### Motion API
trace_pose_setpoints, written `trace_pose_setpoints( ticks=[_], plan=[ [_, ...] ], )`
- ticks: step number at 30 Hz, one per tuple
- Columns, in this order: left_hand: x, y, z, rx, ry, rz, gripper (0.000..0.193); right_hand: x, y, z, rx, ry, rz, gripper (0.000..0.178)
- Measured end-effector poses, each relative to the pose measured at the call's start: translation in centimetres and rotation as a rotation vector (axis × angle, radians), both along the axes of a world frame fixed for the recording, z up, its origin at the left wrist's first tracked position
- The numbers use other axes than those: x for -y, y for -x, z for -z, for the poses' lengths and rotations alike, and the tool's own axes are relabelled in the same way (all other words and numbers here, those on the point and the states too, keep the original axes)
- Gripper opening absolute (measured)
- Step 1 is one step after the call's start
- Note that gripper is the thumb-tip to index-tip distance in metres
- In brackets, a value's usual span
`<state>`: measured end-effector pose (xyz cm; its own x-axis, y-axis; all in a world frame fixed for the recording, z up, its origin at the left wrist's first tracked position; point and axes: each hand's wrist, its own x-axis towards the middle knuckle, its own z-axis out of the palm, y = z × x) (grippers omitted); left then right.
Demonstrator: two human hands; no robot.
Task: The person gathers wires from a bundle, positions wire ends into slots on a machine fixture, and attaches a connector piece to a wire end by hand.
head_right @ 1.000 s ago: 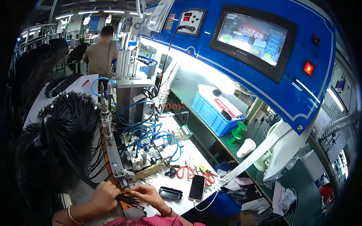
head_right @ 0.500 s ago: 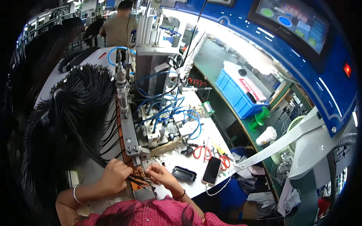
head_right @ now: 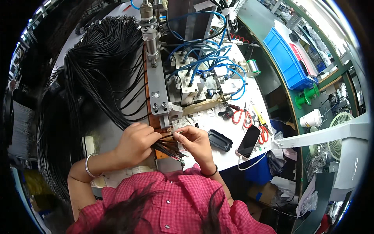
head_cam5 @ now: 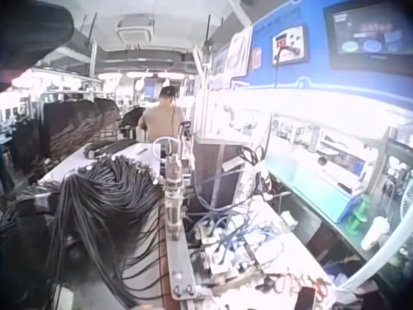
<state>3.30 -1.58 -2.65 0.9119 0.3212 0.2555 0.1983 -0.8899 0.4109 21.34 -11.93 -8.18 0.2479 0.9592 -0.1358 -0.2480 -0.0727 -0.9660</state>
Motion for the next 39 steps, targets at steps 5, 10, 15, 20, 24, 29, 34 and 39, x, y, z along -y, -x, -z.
trace_pose_setpoints(
  ticks=[5, 10, 15, 20, 24, 29, 34, 39],
  plan=[
    [0.3, 0.4, 0.3, 0.020, 0.016, -0.003, 0.026, 0.2, 1.0, -0.3, 0.002, 0.015, 0.121, 0.007],
    [0.1, 0.0, -0.5, 0.044, 0.017, -0.054, 0.020, 0.1, 0.9, -0.6, -0.131, 0.010, 0.091, 0.006],
    [0.1, 0.1, -0.4, 0.042, 0.009, -0.056, 0.017, 0.1, -0.1, -0.2, -0.333, 0.036, -0.173, 0.007],
    [0.2, 0.0, -0.1, 0.061, 0.025, -0.038, 0.017, 0.0, 0.0, 0.1, -0.053, 0.014, 0.012, 0.007],
    [0.1, -0.1, 0.6, 0.094, -0.002, 0.042, 0.017, -0.1, 0.0, 0.3, -0.080, 0.039, 0.022, 0.008],
    [-0.1, 0.1, 0.0, 0.106, 0.008, -0.013, 0.016, -0.6, 0.5, 1.2, 0.065, 0.044, 0.047, 0.011],
    [0.1, 0.3, -0.1, 0.009, -0.002, -0.028, 0.017, -0.6, -0.3, 1.2, -0.097, 0.120, -0.138, 0.009],
    [0.1, 0.2, 1.1, 0.001, -0.090, -0.001, 0.020, -0.7, -0.9, 0.7, -0.153, 0.220, -0.163, 0.005]
  ],
)
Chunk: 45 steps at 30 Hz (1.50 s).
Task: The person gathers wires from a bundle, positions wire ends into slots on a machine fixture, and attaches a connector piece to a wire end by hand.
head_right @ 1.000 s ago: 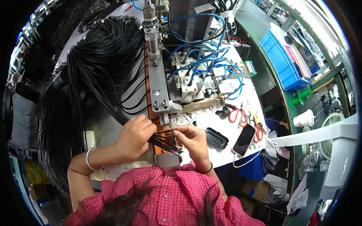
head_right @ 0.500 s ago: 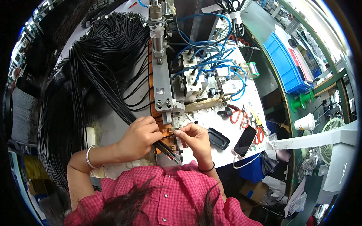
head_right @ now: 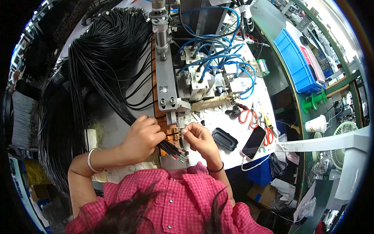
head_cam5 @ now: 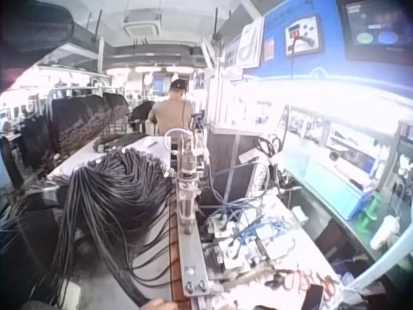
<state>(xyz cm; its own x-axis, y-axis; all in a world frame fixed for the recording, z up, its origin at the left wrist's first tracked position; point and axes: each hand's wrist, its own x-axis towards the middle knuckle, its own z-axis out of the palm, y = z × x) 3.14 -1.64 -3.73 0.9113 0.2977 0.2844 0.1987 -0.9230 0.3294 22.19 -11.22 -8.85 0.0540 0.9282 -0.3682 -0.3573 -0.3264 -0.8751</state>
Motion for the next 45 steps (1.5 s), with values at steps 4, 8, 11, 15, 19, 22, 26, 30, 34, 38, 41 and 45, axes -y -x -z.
trace_pose_setpoints(
  ticks=[4, 8, 11, 15, 19, 22, 26, 30, 34, 38, 41, 45],
  plan=[
    [-0.1, -0.1, -0.6, 0.017, 0.018, -0.010, 0.023, 0.7, 1.0, -0.7, 0.340, -0.118, 0.194, 0.004],
    [-0.1, 0.0, -1.0, 0.013, 0.078, 0.006, 0.026, 1.1, 1.0, -1.5, 0.163, -0.206, 0.120, 0.011],
    [0.1, 0.1, -1.1, 0.007, 0.090, 0.016, 0.026, 1.0, 1.1, -0.9, 0.220, -0.221, 0.214, 0.010],
    [0.1, 0.1, -1.0, 0.005, 0.075, -0.008, 0.024, 1.2, 1.9, -1.1, 0.172, -0.212, 0.252, 0.009],
    [0.1, 0.0, -1.1, 0.032, 0.073, -0.032, 0.021, 1.1, 1.8, -1.8, 0.087, -0.172, 0.281, 0.009],
    [0.1, 0.1, -1.1, 0.065, 0.107, -0.034, 0.020, 1.4, 0.6, -1.6, -0.135, -0.187, 0.077, 0.009],
    [0.2, -0.1, -1.4, 0.068, 0.092, -0.014, 0.017, 1.3, 1.1, -1.5, -0.094, -0.188, 0.069, 0.008],
    [0.4, -0.2, -1.0, 0.060, 0.105, -0.020, 0.016, 1.1, 0.9, -1.1, 0.067, -0.203, 0.138, 0.008],
    [0.6, -0.3, -0.2, 0.023, 0.070, 0.057, 0.016, 1.1, 0.7, -0.8, 0.128, -0.222, 0.137, 0.008],
    [0.3, -0.3, 0.2, 0.056, -0.027, 0.063, 0.018, 1.0, 0.4, -0.1, 0.188, -0.185, 0.134, 0.009],
    [0.4, -0.4, 0.0, 0.086, -0.027, 0.004, 0.019, 0.7, 0.5, 0.1, 0.177, -0.127, 0.121, 0.012],
    [0.5, 0.0, -0.6, -0.034, 0.004, -0.023, 0.018, 0.2, 0.2, 0.6, 0.087, -0.058, 0.053, 0.014]
  ],
)
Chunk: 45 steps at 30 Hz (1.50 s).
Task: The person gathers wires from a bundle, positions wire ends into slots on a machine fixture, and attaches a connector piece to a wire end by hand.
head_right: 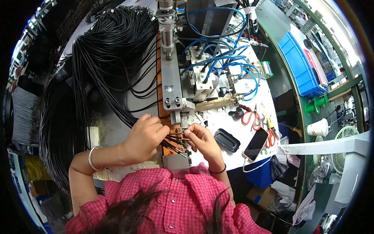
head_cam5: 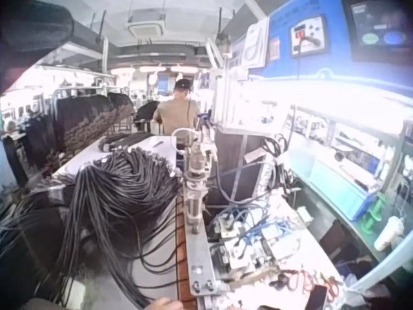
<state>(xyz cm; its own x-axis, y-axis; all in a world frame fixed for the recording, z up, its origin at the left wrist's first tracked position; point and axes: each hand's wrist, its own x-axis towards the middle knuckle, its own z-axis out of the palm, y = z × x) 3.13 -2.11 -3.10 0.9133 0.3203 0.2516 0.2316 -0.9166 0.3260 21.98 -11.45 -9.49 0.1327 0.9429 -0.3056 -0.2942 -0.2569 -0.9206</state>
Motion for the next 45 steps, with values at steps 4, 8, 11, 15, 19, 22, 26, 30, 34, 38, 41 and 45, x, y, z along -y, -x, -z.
trace_pose_setpoints(
  ticks=[4, 8, 11, 15, 19, 22, 26, 30, 34, 38, 41, 45],
  plan=[
    [-0.1, -0.2, 1.0, -0.038, -0.007, 0.009, 0.016, -0.2, -0.4, -0.1, -0.015, 0.024, -0.078, 0.013],
    [-0.2, -0.3, 1.2, 0.082, -0.086, 0.021, 0.015, -0.2, -0.1, -1.1, 0.033, 0.074, -0.048, 0.012],
    [-0.4, -0.3, 0.8, 0.050, -0.035, 0.019, 0.014, -0.2, 0.2, -1.2, 0.081, 0.088, -0.010, 0.013],
    [-0.7, -0.1, 0.6, 0.007, 0.039, 0.027, 0.015, -0.1, 0.4, -1.0, 0.038, 0.117, 0.021, 0.008],
    [-0.7, 0.0, -0.1, 0.008, 0.121, 0.009, 0.017, 0.2, 0.9, -1.0, 0.203, -0.066, 0.170, 0.007],
    [-0.3, 0.3, -0.2, 0.035, 0.118, -0.003, 0.019, 0.6, 1.1, -1.5, 0.063, -0.165, 0.129, 0.006],
    [-0.4, 0.2, -0.1, 0.075, 0.051, 0.024, 0.020, 0.9, 1.2, -1.0, 0.093, -0.187, 0.211, 0.006],
    [-0.3, 0.4, -0.7, 0.066, 0.051, -0.004, 0.019, 1.0, 2.0, -2.0, 0.063, -0.189, 0.226, 0.006],
    [-0.5, 0.2, -0.7, 0.099, 0.044, -0.019, 0.018, 0.8, 0.2, -2.1, -0.332, -0.113, -0.061, 0.006],
    [-0.5, 0.2, -0.5, 0.088, 0.057, 0.006, 0.017, 0.6, 1.2, -2.8, -0.046, -0.152, 0.079, 0.005],
    [-0.5, 0.1, -0.4, 0.076, 0.060, 0.006, 0.016, 0.6, 0.7, -1.9, -0.001, -0.162, 0.095, 0.006],
    [-0.2, 0.1, -0.1, 0.072, 0.073, 0.057, 0.016, 0.6, 0.6, -1.5, 0.005, -0.160, 0.091, 0.006]
  ],
)
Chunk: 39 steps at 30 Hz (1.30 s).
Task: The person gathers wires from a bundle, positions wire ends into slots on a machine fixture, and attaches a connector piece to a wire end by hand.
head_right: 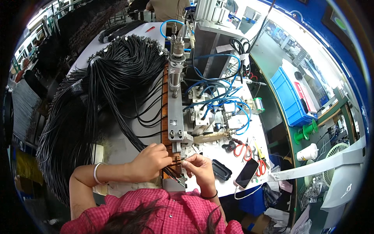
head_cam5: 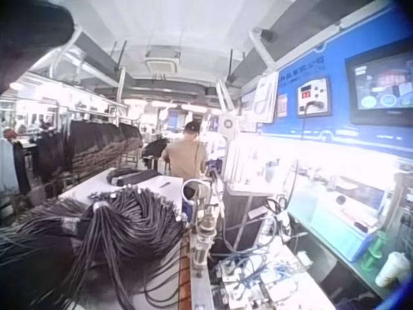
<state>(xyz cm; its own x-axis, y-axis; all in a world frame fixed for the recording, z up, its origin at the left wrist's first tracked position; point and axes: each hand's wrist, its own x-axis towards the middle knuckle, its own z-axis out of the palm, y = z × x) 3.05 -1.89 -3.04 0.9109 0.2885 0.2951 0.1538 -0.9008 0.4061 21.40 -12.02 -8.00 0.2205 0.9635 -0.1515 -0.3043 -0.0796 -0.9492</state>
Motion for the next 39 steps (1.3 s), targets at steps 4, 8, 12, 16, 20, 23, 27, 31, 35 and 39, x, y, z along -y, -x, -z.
trace_pose_setpoints(
  ticks=[4, 8, 12, 16, 20, 23, 27, 31, 35, 39],
  plan=[
    [0.2, 0.0, 0.3, 0.009, -0.004, 0.039, 0.017, 0.4, -0.3, 0.0, 0.163, 0.047, -0.006, 0.008],
    [0.2, -0.2, 0.2, 0.050, -0.029, 0.020, 0.017, -0.1, -0.3, 0.8, 0.174, 0.093, -0.013, 0.011],
    [-0.2, -0.2, -0.4, 0.009, -0.029, -0.029, 0.017, -0.6, -0.8, 1.0, 0.026, 0.160, -0.131, 0.014],
    [-0.2, -0.2, 0.5, -0.065, -0.049, -0.021, 0.018, -1.1, -1.7, 1.9, -0.082, 0.154, -0.240, 0.015],
    [-0.1, -0.2, 0.9, -0.076, -0.092, -0.021, 0.016, -1.3, -1.6, 2.1, -0.149, 0.140, -0.281, 0.014],
    [0.8, 0.1, -0.3, -0.059, -0.307, -0.001, 0.012, -0.8, -1.1, 1.6, -0.090, 0.168, -0.230, 0.012],
    [2.5, 2.2, -3.3, -0.522, -0.226, 0.241, 0.010, -0.2, -0.3, 1.6, 0.087, 0.178, -0.094, 0.009],
    [0.0, 8.6, -4.7, -0.890, -0.286, 0.085, 0.011, 0.4, -0.8, 1.7, 0.032, 0.138, -0.082, 0.010],
    [-9.9, 14.2, -5.1, -0.725, -1.226, -0.212, 0.020, 0.6, -0.4, 1.9, 0.050, 0.132, -0.052, 0.010],
    [-12.3, 14.9, -7.0, -0.336, -1.415, 0.005, 0.014, 1.0, -0.3, 1.8, 0.091, 0.117, -0.063, 0.010]
  ],
)
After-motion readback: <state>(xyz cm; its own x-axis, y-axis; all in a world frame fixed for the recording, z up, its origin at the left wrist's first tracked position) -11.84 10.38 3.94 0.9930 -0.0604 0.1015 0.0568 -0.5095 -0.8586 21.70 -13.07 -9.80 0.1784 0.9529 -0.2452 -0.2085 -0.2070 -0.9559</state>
